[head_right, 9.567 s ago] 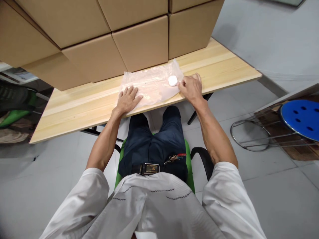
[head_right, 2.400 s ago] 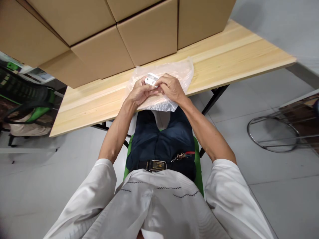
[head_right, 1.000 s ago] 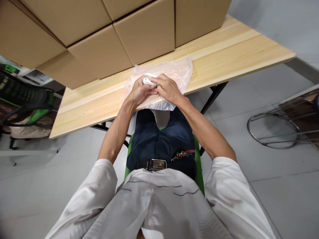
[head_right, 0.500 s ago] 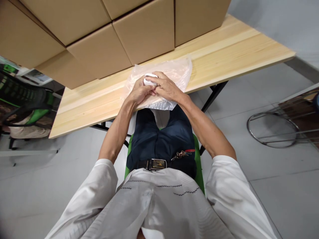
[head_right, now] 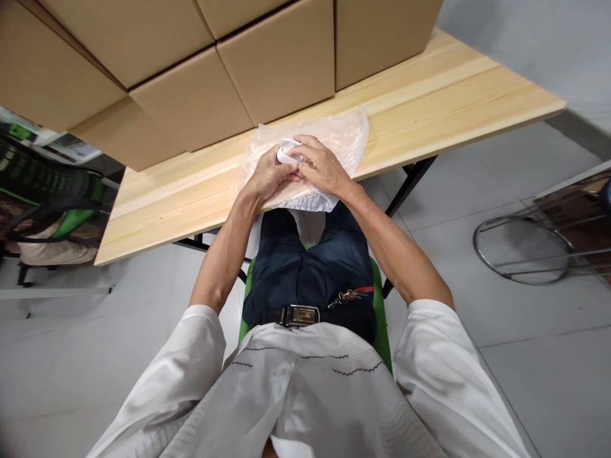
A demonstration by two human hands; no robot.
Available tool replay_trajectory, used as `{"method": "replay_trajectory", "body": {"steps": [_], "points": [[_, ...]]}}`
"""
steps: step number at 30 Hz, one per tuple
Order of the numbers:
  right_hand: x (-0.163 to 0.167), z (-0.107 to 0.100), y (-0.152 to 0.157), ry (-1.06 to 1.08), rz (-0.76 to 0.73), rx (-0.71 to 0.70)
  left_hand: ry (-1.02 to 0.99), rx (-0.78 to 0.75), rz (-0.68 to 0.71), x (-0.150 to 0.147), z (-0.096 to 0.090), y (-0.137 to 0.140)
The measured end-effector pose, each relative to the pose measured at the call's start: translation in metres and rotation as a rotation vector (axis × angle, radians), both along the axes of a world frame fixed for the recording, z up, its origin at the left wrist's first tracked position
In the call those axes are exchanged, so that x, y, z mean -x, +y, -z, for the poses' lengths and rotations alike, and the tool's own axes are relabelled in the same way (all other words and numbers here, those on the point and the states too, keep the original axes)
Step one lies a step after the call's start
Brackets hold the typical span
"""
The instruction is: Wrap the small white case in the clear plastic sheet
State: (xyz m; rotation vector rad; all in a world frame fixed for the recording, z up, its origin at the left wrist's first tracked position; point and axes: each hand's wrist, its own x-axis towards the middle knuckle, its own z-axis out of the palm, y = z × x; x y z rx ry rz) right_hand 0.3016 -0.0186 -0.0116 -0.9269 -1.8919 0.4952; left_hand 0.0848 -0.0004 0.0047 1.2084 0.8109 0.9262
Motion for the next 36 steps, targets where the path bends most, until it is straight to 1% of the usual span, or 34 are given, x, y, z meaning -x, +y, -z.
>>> {"method": "replay_trajectory", "body": {"steps": [4, 7, 11, 14, 18, 22, 25, 29, 36], "points": [[-0.001, 0.011, 0.003, 0.095, 0.1, -0.049, 0.022, -0.029, 0.006, 0.004, 0.004, 0.004], [-0.002, 0.02, 0.008, 0.226, 0.144, -0.023, 0.076, -0.065, 0.004, 0.005, 0.006, 0.007], [-0.003, 0.03, 0.015, 0.317, 0.136, 0.037, 0.106, -0.079, 0.006, 0.006, 0.005, 0.008], [-0.003, 0.033, 0.019, 0.34, 0.125, 0.043, 0.11, -0.072, 0.008, 0.006, 0.004, 0.007], [-0.004, 0.031, 0.022, 0.364, 0.1, 0.065, 0.109, -0.065, 0.018, 0.004, -0.002, 0.004], [-0.008, 0.025, 0.022, 0.3, 0.045, 0.082, 0.141, -0.042, 0.022, 0.001, -0.012, -0.004], [-0.009, 0.022, 0.02, 0.287, 0.038, 0.068, 0.158, -0.025, 0.018, -0.001, -0.018, -0.009], [-0.007, 0.023, 0.018, 0.323, 0.034, 0.049, 0.163, -0.023, 0.008, -0.001, -0.018, -0.009], [-0.003, 0.023, 0.016, 0.356, 0.008, 0.055, 0.161, -0.037, 0.005, 0.002, -0.012, -0.005]]}}
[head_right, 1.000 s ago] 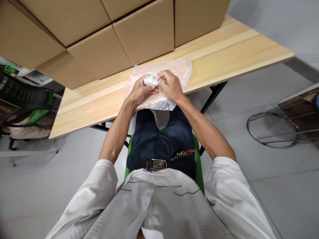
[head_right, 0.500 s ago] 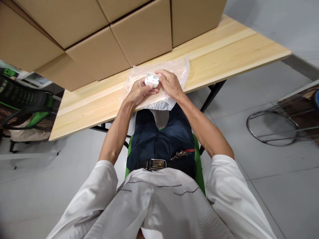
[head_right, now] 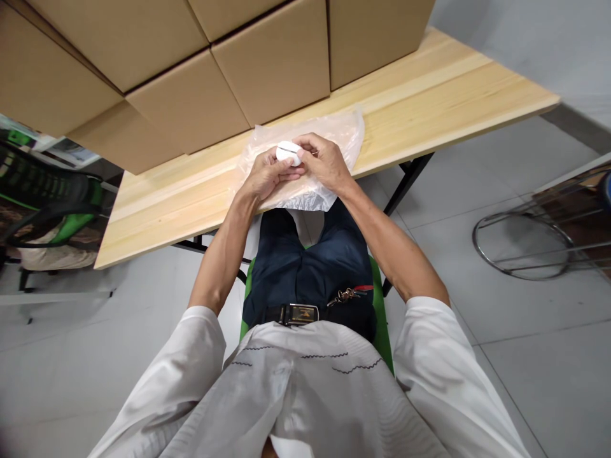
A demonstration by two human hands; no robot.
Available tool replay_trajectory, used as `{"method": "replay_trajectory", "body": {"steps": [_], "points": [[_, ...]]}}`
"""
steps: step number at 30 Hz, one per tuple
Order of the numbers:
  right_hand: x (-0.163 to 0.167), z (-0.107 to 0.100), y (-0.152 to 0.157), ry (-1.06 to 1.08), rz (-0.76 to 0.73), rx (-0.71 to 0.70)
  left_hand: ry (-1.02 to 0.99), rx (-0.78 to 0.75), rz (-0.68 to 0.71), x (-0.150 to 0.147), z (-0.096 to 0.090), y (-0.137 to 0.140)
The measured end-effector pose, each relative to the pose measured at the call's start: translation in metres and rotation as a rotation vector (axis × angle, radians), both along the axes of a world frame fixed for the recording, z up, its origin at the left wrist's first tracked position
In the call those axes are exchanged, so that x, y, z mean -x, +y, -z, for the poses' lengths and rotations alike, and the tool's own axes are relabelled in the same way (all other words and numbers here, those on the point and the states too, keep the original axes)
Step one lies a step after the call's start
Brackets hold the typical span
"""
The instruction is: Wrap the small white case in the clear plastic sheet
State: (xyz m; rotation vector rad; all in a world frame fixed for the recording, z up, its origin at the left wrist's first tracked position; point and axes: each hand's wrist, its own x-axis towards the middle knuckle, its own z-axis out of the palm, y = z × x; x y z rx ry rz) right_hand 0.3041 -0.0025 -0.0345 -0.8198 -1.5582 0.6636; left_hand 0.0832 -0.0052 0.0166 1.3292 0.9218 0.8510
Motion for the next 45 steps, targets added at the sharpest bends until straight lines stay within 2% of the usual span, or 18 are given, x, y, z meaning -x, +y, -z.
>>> {"method": "replay_trajectory", "body": {"steps": [13, 18, 22, 29, 36, 45], "points": [[0.001, 0.001, 0.0, 0.007, -0.033, 0.006, 0.012, 0.022, -0.009, -0.002, -0.003, 0.0], [0.001, 0.005, 0.0, -0.037, 0.005, 0.035, -0.011, 0.05, -0.022, -0.005, -0.003, 0.0], [0.003, -0.001, -0.004, -0.078, 0.044, 0.054, -0.02, 0.062, -0.07, -0.011, -0.007, -0.001], [0.007, -0.013, -0.013, -0.086, 0.07, 0.046, -0.011, 0.058, -0.031, -0.013, -0.01, -0.001], [0.004, -0.004, -0.007, -0.049, 0.056, 0.031, 0.012, 0.043, -0.053, -0.008, -0.009, -0.004], [0.006, -0.003, -0.009, -0.074, 0.039, 0.036, 0.03, 0.009, -0.078, -0.006, -0.007, -0.005]]}}
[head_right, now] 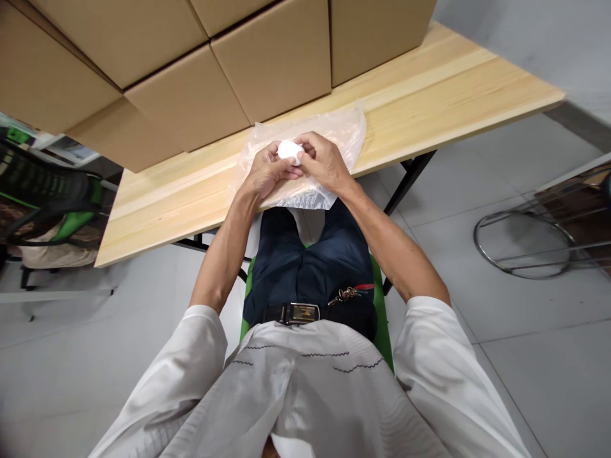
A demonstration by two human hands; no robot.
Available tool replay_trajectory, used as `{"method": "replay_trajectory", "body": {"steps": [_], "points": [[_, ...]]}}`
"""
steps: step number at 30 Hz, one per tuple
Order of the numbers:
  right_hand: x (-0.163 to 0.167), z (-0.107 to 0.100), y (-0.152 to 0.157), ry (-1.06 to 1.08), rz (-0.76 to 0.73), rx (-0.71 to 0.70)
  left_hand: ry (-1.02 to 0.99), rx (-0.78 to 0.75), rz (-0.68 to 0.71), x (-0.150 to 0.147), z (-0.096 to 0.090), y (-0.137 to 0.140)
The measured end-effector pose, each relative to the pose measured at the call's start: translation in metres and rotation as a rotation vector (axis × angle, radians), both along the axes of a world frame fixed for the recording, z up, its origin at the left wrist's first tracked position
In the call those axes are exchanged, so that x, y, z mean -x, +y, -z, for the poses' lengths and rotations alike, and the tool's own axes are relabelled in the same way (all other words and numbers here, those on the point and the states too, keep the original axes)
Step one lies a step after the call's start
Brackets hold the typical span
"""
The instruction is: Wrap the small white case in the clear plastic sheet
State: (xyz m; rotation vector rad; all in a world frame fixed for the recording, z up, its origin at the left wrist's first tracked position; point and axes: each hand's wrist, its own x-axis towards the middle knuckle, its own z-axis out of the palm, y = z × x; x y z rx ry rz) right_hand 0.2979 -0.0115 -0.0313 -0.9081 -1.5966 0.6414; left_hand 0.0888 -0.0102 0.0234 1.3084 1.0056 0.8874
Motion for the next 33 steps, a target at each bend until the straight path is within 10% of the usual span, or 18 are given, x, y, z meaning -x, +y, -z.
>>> {"method": "replay_trajectory", "body": {"steps": [33], "points": [[-0.002, 0.006, 0.008, -0.185, 0.077, -0.099, -0.113, -0.052, 0.035, 0.009, 0.01, 0.014]]}}
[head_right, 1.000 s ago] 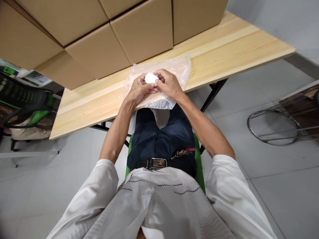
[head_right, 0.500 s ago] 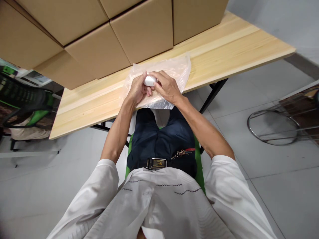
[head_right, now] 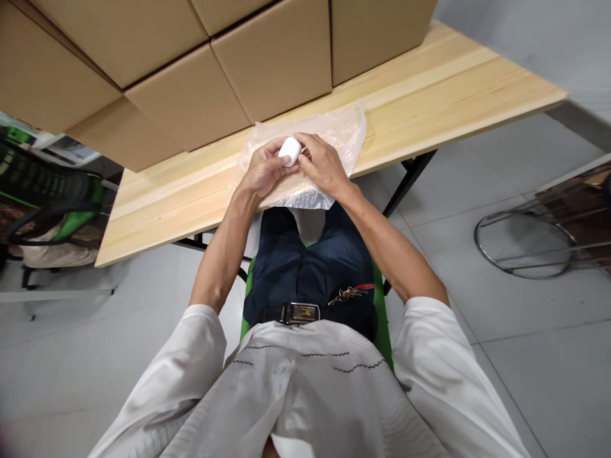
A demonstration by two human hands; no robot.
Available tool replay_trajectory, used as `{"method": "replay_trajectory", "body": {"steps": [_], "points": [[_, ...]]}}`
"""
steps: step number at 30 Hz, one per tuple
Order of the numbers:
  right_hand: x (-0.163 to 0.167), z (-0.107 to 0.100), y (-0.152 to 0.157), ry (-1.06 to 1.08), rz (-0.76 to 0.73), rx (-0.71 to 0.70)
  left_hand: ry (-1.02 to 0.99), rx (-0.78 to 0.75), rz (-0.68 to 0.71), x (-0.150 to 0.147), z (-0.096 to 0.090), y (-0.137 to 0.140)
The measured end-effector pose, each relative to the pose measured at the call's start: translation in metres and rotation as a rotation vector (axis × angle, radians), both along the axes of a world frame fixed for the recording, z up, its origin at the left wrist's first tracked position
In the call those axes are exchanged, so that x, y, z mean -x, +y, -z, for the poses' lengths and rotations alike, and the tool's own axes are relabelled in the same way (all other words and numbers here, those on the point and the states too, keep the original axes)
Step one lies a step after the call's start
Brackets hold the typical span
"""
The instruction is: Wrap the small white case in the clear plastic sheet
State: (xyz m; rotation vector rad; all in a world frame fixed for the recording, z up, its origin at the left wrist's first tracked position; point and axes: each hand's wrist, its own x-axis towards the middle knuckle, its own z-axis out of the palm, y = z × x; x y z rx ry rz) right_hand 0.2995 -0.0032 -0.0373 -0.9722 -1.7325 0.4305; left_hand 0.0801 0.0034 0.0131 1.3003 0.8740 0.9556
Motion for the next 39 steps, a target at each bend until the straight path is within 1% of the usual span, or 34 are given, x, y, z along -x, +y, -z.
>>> {"method": "replay_trajectory", "body": {"steps": [4, 9, 15, 19, 23, 28, 31, 34, 37, 39], "points": [[0.002, -0.005, -0.003, 0.022, 0.001, -0.007, -0.029, 0.003, -0.01, -0.001, 0.0, -0.001], [0.003, -0.007, -0.006, 0.0, -0.001, -0.001, -0.005, -0.018, 0.006, 0.001, 0.002, 0.001], [0.001, -0.014, -0.012, -0.202, 0.037, 0.08, -0.008, -0.061, 0.079, 0.005, 0.01, 0.011], [0.004, -0.022, -0.022, -0.33, 0.052, 0.136, 0.007, -0.098, 0.086, 0.006, 0.015, 0.014], [0.01, -0.026, -0.03, -0.425, 0.108, 0.195, 0.009, -0.115, 0.093, 0.005, 0.015, 0.013], [0.012, -0.029, -0.032, -0.488, 0.146, 0.204, 0.037, -0.094, 0.112, 0.004, 0.014, 0.01], [0.01, -0.031, -0.029, -0.472, 0.138, 0.219, 0.056, -0.09, 0.08, 0.004, 0.018, 0.011], [0.006, -0.034, -0.026, -0.462, 0.13, 0.248, 0.076, -0.122, 0.007, 0.011, 0.025, 0.018], [-0.001, -0.037, -0.023, -0.463, 0.104, 0.273, 0.147, -0.182, -0.095, 0.03, 0.029, 0.025], [-0.005, -0.038, -0.022, -0.466, 0.086, 0.291, 0.242, -0.236, -0.142, 0.047, 0.03, 0.025]]}}
